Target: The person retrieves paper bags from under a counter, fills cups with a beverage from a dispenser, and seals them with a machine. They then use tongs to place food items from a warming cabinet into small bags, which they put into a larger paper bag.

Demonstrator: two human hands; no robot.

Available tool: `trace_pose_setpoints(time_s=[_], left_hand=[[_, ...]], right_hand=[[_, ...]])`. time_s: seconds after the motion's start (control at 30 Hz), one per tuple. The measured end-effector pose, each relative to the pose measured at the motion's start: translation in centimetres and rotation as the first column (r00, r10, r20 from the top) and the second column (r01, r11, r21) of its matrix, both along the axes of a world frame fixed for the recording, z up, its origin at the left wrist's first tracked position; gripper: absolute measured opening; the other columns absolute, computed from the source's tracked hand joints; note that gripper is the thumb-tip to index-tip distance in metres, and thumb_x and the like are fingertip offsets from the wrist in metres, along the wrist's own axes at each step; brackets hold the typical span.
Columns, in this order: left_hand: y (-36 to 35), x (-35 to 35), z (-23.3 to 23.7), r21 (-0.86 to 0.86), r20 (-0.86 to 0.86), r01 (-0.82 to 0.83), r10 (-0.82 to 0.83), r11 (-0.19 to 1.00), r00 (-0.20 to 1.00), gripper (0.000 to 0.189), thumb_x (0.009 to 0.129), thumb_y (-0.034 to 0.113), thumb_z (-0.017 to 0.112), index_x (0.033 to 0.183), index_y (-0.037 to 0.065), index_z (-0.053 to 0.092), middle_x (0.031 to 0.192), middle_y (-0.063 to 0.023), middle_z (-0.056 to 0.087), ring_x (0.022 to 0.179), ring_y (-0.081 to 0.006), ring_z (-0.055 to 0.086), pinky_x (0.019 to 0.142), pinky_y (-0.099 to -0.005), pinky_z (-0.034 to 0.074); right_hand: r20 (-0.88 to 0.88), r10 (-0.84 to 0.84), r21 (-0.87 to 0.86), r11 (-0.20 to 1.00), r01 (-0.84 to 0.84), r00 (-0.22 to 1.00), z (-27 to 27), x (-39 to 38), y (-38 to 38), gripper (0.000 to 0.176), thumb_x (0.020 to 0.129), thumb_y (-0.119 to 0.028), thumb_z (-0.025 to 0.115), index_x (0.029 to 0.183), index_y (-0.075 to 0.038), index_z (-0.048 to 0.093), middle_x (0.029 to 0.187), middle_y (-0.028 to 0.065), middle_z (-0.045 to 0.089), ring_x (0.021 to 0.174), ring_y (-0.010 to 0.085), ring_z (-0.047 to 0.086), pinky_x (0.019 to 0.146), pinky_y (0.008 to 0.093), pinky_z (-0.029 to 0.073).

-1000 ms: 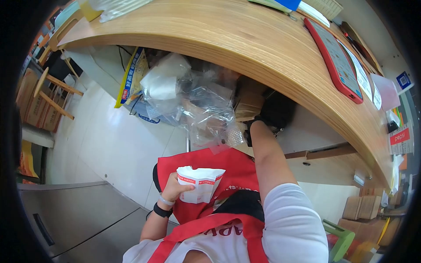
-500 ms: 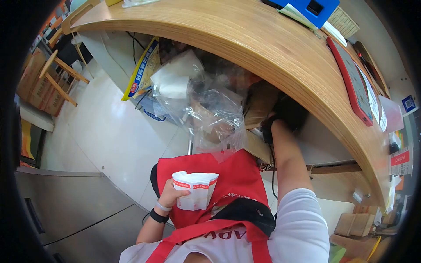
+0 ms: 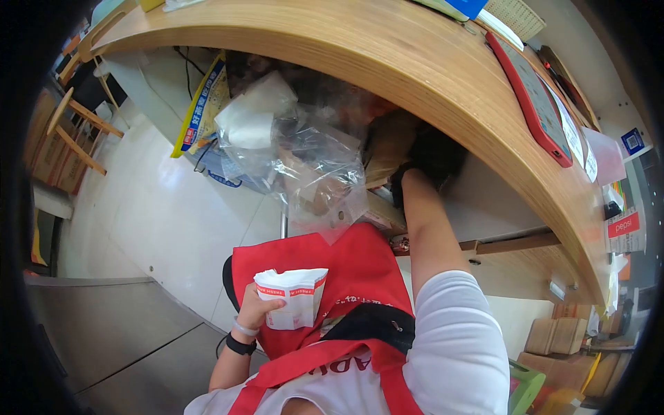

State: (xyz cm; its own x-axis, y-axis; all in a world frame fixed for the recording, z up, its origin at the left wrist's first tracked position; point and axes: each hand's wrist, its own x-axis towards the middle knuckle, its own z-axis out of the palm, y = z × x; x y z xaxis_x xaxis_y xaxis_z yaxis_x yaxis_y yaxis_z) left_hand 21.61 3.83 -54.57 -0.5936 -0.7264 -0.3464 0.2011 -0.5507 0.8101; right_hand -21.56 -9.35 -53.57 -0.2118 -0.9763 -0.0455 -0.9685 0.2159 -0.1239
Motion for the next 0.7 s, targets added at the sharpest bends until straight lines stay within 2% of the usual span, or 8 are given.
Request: trace_pose_setpoints(time_s=[0.37,0.7], left_hand=[[2.0,0.8,-0.1,0.024,-0.017,-0.083,0.083,0.996,0.996,0.038,0.062,0.003,0.071,0.097,-0.001,0.055,0.090,-0.0073,0.060,0.080,-0.0130,0.057,0.073,-0.0258,0.045],[2.4,0.7,0.3,0.018,-0.001,-0.064,0.065,0.998,0.998,0.040,0.063,0.003,0.070,0.099,-0.001,0.054,0.091,-0.0074,0.060,0.082,-0.0122,0.057,0.073,-0.0260,0.045]], right_hand=[[0.004,0.020,0.035,0.999,-0.020,1.000,0.3,-0.7,-0.1,0.028,0.066,-0.013,0.055,0.094,-0.009,0.060,0.093,0.0162,0.058,0.086,0.0331,0.055,0.078,0.0367,0.044],[0.006,0.037,0.049,0.998,-0.038,0.999,0.5,-0.8,-0.3,0.028,0.066,-0.012,0.055,0.093,-0.009,0.060,0.092,0.0160,0.059,0.086,0.0332,0.056,0.078,0.0368,0.044]])
